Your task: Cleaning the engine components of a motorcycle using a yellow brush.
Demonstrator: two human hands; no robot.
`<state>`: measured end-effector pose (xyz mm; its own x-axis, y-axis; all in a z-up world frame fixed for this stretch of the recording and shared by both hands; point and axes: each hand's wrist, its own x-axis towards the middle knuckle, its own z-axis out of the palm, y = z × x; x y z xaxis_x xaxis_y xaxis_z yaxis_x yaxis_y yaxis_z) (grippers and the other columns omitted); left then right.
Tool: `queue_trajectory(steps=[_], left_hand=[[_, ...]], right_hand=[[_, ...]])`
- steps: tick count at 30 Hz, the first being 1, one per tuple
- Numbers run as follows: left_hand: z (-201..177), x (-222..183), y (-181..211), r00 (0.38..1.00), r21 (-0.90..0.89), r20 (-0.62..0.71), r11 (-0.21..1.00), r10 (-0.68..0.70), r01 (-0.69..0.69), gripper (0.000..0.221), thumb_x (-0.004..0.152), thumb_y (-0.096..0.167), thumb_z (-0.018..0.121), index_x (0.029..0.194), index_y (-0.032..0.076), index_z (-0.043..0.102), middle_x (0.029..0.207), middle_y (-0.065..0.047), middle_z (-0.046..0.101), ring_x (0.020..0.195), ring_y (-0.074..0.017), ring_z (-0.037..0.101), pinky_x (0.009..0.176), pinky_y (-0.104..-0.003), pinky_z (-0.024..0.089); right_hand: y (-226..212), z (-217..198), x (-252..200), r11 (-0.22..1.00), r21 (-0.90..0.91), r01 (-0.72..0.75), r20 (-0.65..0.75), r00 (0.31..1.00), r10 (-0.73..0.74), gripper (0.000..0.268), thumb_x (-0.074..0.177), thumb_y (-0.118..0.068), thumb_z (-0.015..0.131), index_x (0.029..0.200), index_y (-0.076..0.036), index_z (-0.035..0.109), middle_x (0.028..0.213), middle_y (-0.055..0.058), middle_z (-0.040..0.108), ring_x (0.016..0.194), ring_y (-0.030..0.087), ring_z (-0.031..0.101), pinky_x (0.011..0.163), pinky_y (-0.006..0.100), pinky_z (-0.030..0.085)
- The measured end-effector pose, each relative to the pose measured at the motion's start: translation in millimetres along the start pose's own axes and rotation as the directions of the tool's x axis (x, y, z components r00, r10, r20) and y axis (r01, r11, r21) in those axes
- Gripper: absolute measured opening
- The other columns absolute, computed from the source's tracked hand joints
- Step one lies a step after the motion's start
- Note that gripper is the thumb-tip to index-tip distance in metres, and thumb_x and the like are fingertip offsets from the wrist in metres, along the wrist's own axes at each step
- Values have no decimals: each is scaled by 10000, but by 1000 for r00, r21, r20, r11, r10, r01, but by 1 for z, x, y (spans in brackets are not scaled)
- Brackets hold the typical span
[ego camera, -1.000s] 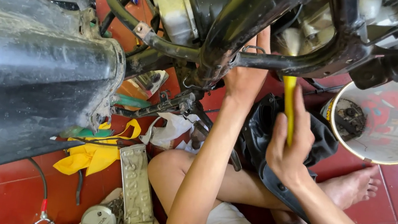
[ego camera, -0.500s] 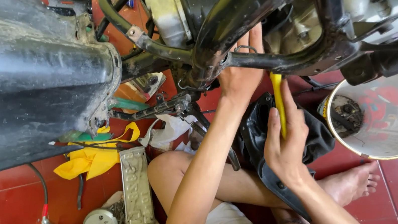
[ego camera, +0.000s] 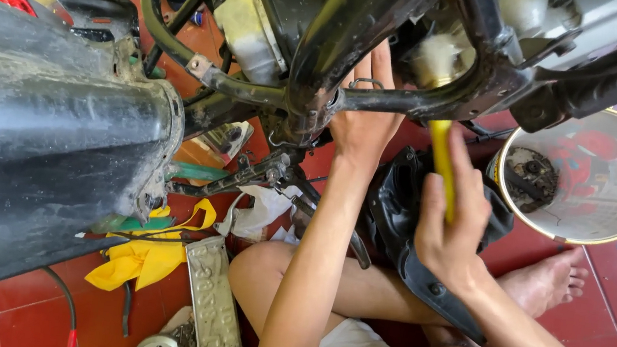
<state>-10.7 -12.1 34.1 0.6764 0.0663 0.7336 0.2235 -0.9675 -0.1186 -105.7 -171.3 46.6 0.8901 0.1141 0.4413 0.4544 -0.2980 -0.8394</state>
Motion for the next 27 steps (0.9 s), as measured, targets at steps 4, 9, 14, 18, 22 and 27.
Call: queue_trajectory(steps=[4,9,14,18,22,27], left_hand=[[12,-11,4,991,128,134,992,-26,9,903,777,651,800,1458,112,551,1459,-52,597,1285,-253,645,1079,-401,550],[4,-3,6,1000,-52,8,999,5,-5,589,998,360,348,1399,-6,576,1396,-161,633,1258,-324,669,1129,-418,520],[-3,-3,12,1000,-87,-5,996,-26,26,458,938,142,479,1337,-38,613,1316,-197,669,1183,-347,671,1099,-429,512],[-3,4,13,998,-71,49,997,-29,32,750,1036,537,303,1434,-58,524,1439,-230,581,1322,-411,595,1164,-500,468],[1,-3,12,996,-53,83,998,-36,41,893,1011,662,233,1494,-58,451,1521,-239,509,1418,-414,535,1223,-517,434],[2,0,14,999,-27,32,999,-33,34,902,1000,680,228,1425,-49,546,1438,-225,584,1325,-395,592,1168,-500,462]], right_hand=[[15,4,-17,992,117,42,-187,982,-20,453,1127,-149,435,1517,80,462,1500,232,564,769,159,572,784,289,496],[34,9,-40,974,221,-59,-203,973,105,532,1121,-220,420,1570,62,388,980,142,595,711,148,499,697,258,427],[37,6,-40,946,310,-95,-421,878,227,607,1090,-329,487,1517,101,458,826,160,538,690,168,468,681,260,379],[67,-9,-22,912,409,18,-486,851,201,621,1087,-322,495,1531,107,431,725,98,378,635,169,371,647,282,356],[70,-38,11,864,502,40,-428,879,208,540,1152,-271,487,1598,20,404,751,47,272,647,135,244,613,269,197],[51,-62,23,896,443,-36,-253,953,164,541,1115,-290,464,1523,65,465,662,38,227,573,137,241,608,298,255]])
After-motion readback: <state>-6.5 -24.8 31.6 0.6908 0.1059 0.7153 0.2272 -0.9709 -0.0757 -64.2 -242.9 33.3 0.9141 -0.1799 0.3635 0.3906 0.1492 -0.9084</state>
